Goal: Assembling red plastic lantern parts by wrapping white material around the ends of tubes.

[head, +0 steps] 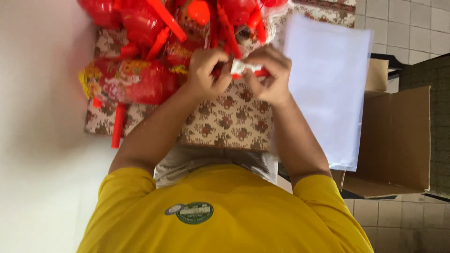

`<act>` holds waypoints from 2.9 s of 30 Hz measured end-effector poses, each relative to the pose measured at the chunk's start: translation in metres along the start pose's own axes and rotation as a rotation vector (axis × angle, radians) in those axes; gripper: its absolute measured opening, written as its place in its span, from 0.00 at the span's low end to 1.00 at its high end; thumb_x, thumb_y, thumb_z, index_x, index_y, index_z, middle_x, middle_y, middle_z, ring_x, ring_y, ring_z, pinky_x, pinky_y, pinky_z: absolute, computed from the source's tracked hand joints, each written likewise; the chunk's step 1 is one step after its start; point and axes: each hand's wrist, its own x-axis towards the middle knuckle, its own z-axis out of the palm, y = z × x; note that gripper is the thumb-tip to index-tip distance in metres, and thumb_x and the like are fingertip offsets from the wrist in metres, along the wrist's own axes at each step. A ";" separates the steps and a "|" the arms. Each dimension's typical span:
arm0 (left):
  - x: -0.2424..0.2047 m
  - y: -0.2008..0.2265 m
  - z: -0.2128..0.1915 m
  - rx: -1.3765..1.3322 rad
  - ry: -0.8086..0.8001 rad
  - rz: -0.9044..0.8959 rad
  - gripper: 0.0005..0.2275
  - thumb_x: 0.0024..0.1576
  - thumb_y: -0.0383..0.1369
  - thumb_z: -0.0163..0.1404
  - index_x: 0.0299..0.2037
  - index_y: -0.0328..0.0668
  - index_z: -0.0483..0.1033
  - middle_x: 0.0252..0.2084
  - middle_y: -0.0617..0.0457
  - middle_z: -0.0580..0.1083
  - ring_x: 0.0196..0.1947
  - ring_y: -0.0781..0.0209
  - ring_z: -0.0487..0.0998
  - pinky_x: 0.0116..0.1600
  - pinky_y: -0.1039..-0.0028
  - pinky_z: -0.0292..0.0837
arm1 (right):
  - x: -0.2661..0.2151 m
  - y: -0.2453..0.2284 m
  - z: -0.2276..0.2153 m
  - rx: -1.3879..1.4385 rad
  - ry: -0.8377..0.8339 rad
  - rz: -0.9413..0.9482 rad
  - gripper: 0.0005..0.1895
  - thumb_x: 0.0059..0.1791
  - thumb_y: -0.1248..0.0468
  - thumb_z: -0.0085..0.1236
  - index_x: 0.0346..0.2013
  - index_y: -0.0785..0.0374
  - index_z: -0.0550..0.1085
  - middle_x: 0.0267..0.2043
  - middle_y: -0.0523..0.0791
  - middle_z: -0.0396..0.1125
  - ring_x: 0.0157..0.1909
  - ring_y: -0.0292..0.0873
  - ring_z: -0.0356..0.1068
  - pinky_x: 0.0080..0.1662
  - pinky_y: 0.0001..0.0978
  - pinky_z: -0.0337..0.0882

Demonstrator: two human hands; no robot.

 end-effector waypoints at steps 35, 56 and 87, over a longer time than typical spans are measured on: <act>0.018 -0.003 -0.038 -0.136 -0.479 -0.155 0.05 0.69 0.26 0.50 0.44 0.31 0.69 0.35 0.45 0.73 0.30 0.56 0.73 0.33 0.69 0.68 | 0.032 -0.024 -0.021 -0.094 -0.307 0.042 0.07 0.59 0.69 0.59 0.46 0.72 0.81 0.34 0.50 0.76 0.31 0.46 0.72 0.39 0.40 0.71; 0.015 0.014 -0.030 -0.251 -0.322 -0.217 0.13 0.58 0.25 0.65 0.40 0.29 0.70 0.40 0.35 0.78 0.39 0.48 0.83 0.40 0.68 0.83 | 0.009 -0.007 -0.010 0.309 0.486 0.360 0.13 0.58 0.56 0.55 0.38 0.63 0.74 0.31 0.40 0.61 0.34 0.35 0.55 0.40 0.31 0.56; -0.025 0.028 0.003 -0.259 -0.187 -0.455 0.18 0.75 0.40 0.30 0.70 0.39 0.53 0.61 0.41 0.69 0.37 0.58 0.79 0.41 0.71 0.81 | 0.010 -0.047 0.029 0.061 0.139 0.234 0.19 0.60 0.59 0.44 0.32 0.70 0.73 0.33 0.50 0.66 0.31 0.45 0.63 0.35 0.37 0.63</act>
